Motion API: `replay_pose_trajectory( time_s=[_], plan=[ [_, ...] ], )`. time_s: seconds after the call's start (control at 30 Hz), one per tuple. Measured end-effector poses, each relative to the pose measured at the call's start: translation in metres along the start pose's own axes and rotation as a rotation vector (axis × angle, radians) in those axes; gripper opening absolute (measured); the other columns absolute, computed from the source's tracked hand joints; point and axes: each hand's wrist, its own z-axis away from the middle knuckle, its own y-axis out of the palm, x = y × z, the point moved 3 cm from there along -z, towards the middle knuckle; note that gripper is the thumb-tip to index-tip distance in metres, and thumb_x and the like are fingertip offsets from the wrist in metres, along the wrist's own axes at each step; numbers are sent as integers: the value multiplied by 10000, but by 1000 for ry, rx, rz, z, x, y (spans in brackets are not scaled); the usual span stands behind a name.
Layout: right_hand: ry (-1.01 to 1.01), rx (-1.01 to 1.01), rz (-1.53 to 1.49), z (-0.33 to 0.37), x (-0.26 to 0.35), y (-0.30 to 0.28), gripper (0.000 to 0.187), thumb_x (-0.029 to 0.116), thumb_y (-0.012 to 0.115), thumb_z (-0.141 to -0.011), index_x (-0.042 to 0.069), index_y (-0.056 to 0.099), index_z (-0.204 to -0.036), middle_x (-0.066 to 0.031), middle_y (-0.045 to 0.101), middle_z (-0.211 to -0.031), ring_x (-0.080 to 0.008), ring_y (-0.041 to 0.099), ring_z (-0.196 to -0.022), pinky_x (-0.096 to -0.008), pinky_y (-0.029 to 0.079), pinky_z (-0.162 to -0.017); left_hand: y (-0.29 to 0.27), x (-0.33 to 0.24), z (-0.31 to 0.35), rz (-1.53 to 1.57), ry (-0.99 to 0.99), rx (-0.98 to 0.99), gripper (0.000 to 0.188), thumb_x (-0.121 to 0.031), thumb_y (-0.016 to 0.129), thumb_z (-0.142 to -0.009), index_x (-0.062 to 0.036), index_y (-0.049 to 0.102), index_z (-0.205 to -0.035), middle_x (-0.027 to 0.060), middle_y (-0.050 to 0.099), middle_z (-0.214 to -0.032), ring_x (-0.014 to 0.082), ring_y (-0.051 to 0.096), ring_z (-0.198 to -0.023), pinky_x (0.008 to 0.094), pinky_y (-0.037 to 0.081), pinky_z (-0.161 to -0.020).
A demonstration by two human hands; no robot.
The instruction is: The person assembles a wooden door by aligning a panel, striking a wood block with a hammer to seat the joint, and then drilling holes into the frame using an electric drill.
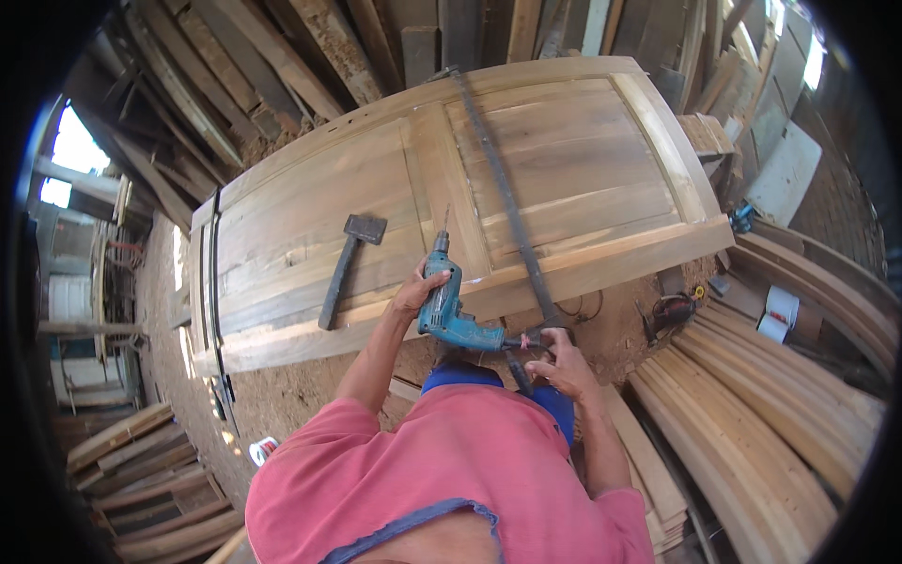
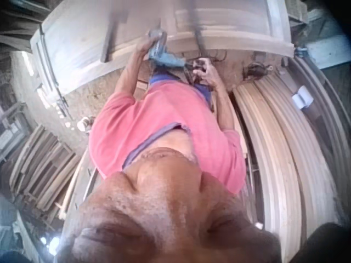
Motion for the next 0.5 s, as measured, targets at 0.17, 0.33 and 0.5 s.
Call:
replay_pose_trajectory(
  time_s=[0.17, 0.33, 0.5],
  plan=[
    [367, -544, 663, 82, -69, 6, 233, 201, 676, -830, 48, 606, -991, -219, 705, -915, -419, 681, -921, -527, 512, -809, -89, -26, -83, -96, 13, 48, 697, -197, 834, -833, -26, 446, -1386, 76, 620, -986, 183, 658, -767, 381, 618, -635],
    [731, -850, 692, 192, -127, 77, 208, 154, 642, -802, 73, 608, -990, -164, 721, -929, -389, 687, -933, -511, 509, -840, -153, -77, -111, -333, 23, 94, 649, -192, 838, -822, -13, 469, -1325, 87, 627, -936, 199, 668, -753, 383, 613, -615],
    [847, -913, 580, 226, -123, 151, 265, 169, 676, -805, 65, 652, -1048, -152, 729, -945, -395, 686, -952, -501, 507, -869, -184, -76, -129, -581, 40, 73, 658, -275, 825, -813, -39, 506, -1338, 109, 652, -976, 227, 685, -819, 402, 602, -713]
  ],
)
